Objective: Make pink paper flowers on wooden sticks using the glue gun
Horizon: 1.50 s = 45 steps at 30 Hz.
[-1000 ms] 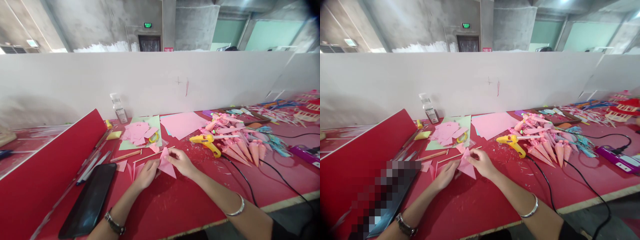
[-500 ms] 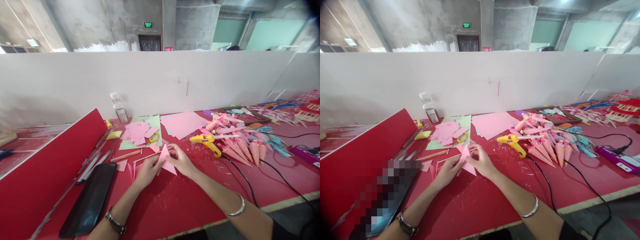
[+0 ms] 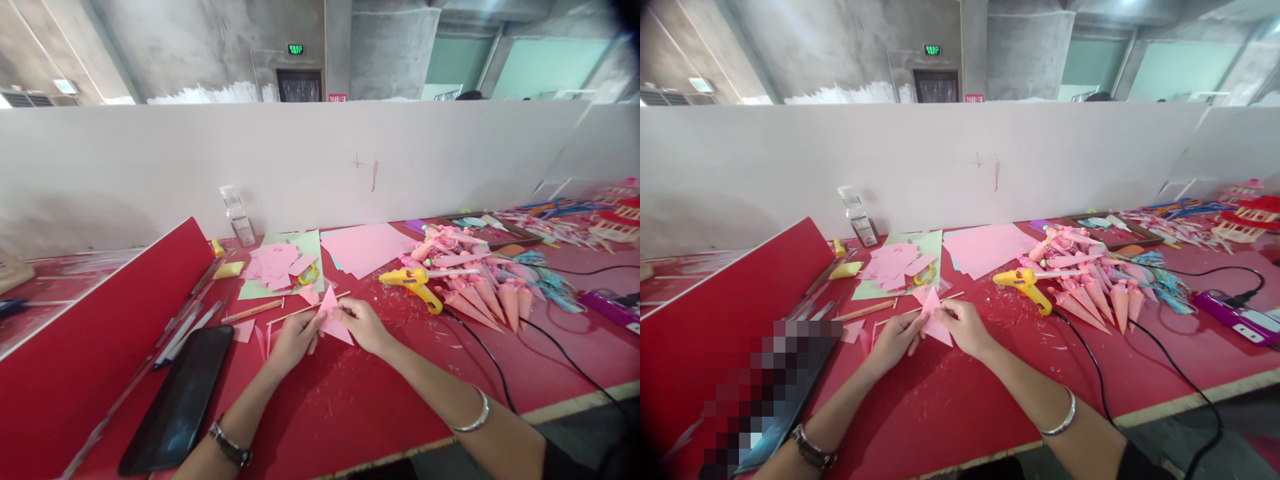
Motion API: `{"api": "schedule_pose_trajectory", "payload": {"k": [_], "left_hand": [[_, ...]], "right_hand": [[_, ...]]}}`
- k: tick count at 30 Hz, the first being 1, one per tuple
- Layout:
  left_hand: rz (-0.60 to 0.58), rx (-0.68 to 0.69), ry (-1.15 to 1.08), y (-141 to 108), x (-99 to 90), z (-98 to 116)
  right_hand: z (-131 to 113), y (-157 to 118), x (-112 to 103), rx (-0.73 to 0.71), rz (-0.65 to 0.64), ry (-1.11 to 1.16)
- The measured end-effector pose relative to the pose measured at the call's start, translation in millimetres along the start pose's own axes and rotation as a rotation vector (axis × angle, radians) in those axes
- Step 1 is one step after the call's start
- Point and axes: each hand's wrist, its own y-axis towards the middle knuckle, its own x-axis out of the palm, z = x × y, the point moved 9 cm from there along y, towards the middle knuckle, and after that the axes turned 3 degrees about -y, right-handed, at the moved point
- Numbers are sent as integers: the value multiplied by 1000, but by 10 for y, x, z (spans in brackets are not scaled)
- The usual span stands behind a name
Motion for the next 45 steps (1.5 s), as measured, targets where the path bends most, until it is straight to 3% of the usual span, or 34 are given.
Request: {"api": "schedule_pose_trajectory", "payload": {"k": [4,8,16,20,27,38,45], "left_hand": [[34,-42,-58,3,-63,-34],[83,-60,-126,-7,-121,-24],[42,-59,-216,-25,-72,-5],[-23,-31,-245,-26,-2,22],[-177,4,-106,-62,152,57],[-143,42,27,-46,171,53],[-163,-19,-123,-21,181,-16]], "right_hand": [[-45,6,-47,-37,53,46],[-144,-6,26,-115,-29,135],[-265,-33,39,-217,-87,30],[-204,-11,-18,-173,-33,19],[-32,-1,-55,-40,46,34],[-42,-18,-65,-40,75,93],[42,14,35,36,-17,179]]}}
